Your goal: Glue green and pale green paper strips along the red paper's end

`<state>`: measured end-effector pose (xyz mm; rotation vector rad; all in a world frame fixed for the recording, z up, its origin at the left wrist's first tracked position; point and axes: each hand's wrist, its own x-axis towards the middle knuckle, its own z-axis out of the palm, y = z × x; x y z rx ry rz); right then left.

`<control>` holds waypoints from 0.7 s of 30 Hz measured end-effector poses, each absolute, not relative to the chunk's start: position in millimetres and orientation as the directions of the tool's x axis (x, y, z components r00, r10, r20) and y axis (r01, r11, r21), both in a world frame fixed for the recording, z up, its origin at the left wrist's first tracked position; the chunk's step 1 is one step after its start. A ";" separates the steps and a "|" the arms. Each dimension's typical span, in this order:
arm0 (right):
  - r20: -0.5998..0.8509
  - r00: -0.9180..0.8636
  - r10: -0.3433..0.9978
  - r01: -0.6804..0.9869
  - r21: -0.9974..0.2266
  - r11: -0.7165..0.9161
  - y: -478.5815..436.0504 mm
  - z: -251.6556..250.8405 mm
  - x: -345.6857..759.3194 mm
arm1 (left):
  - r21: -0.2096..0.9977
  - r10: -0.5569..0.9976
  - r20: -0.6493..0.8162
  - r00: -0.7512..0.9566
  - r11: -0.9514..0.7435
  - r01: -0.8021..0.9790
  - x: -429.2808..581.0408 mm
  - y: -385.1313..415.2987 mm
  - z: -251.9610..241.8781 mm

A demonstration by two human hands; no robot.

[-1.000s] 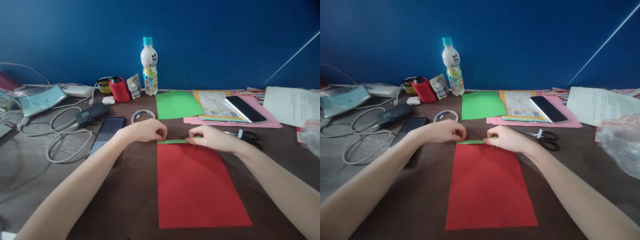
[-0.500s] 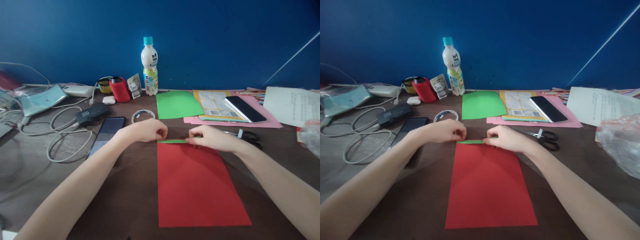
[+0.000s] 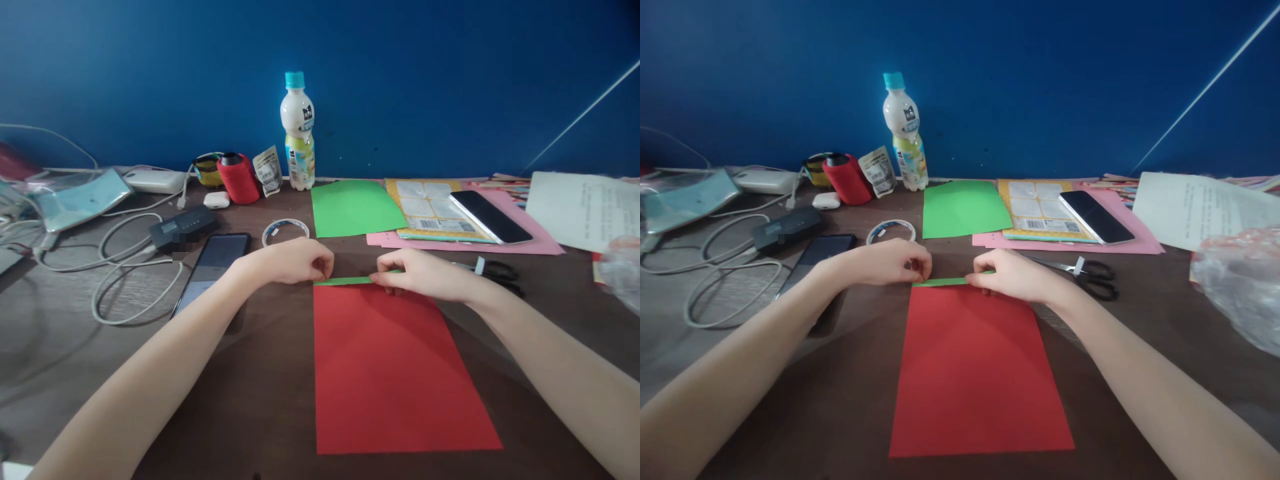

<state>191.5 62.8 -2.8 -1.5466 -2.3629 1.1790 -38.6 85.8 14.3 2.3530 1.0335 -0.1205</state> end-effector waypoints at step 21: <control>-0.328 -0.456 0.827 0.744 -0.651 0.152 63.4 -6.5 190.7 | 0.465 0.654 -0.291 0.698 -0.541 0.701 -40.4 86.0 13.4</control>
